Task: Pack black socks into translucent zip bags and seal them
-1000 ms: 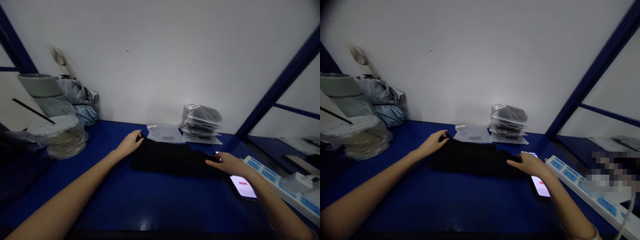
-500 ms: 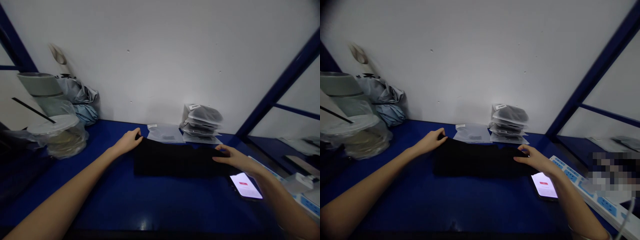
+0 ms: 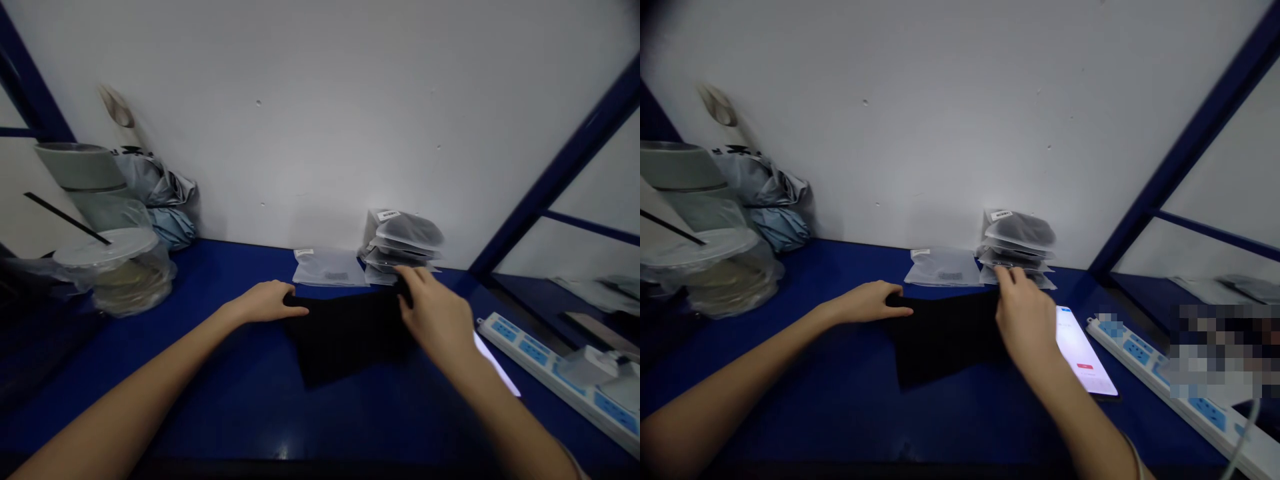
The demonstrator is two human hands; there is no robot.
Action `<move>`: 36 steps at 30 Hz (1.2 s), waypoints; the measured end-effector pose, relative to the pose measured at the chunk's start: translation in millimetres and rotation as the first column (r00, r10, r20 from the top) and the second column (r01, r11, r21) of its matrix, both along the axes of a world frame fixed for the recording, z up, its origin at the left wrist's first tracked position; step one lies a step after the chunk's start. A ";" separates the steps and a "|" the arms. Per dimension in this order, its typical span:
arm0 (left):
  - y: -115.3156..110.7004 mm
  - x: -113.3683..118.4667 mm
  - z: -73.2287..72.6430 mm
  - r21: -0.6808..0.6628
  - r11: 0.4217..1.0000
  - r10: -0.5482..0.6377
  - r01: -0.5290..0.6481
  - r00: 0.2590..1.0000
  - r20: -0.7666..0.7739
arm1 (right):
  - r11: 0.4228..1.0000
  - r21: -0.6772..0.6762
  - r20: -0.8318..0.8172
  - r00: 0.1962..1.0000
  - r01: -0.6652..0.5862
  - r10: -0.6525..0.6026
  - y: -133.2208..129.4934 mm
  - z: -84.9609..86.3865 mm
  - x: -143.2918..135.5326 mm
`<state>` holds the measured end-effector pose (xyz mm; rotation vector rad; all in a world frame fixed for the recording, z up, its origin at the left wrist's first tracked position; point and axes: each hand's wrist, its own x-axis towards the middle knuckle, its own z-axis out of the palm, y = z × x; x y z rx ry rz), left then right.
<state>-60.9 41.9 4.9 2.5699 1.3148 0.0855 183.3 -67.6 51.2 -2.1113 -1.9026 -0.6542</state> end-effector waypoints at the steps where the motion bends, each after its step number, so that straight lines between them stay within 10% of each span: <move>1: -0.4 0.7 -0.4 -0.014 1.000 -0.007 0.007 1.000 0.005 | 0.995 0.002 0.010 0.995 -0.096 0.096 -1.3 -5.5 -10.3; 8: 1.5 4.3 -5.2 0.012 0.999 -0.035 0.035 0.998 0.054 | 0.905 -0.091 -0.224 0.894 -0.416 0.388 -5.3 -58.1 -41.5; 13: 1.4 4.7 -3.6 0.006 1.000 -0.003 0.003 0.999 0.037 | 0.864 0.132 -0.481 0.731 -0.486 0.485 -4.1 -55.4 -23.4; 17: 0.4 4.3 -3.5 0.021 1.000 0.014 -0.015 1.000 0.024 | 0.949 0.210 -0.356 0.886 -0.235 0.298 1.9 -45.7 3.1; 22: 0.4 3.5 -5.6 0.014 1.000 0.024 -0.024 0.999 0.032 | 0.973 -0.217 -0.320 0.936 0.076 -0.144 5.8 -51.8 19.3; 25: 1.9 3.9 -6.9 0.017 1.000 0.024 -0.025 0.998 0.064 | 0.938 -0.346 -0.355 0.923 0.016 -0.147 4.7 -53.7 19.2; 28: 2.9 5.4 -7.0 -0.033 0.998 0.059 -0.053 0.981 0.186 | 0.975 -0.203 -0.391 0.920 -0.093 0.006 4.5 -53.4 14.9; 32: -0.1 11.5 -5.1 -0.389 0.920 0.244 -0.048 0.846 0.474 | 0.993 0.063 -0.253 0.961 -0.102 0.115 6.3 -55.5 -2.6; 36: -3.7 20.3 -4.9 -0.697 0.717 0.581 0.014 0.541 0.608 | 0.952 0.165 0.084 0.965 -0.259 0.248 5.1 -57.4 -33.3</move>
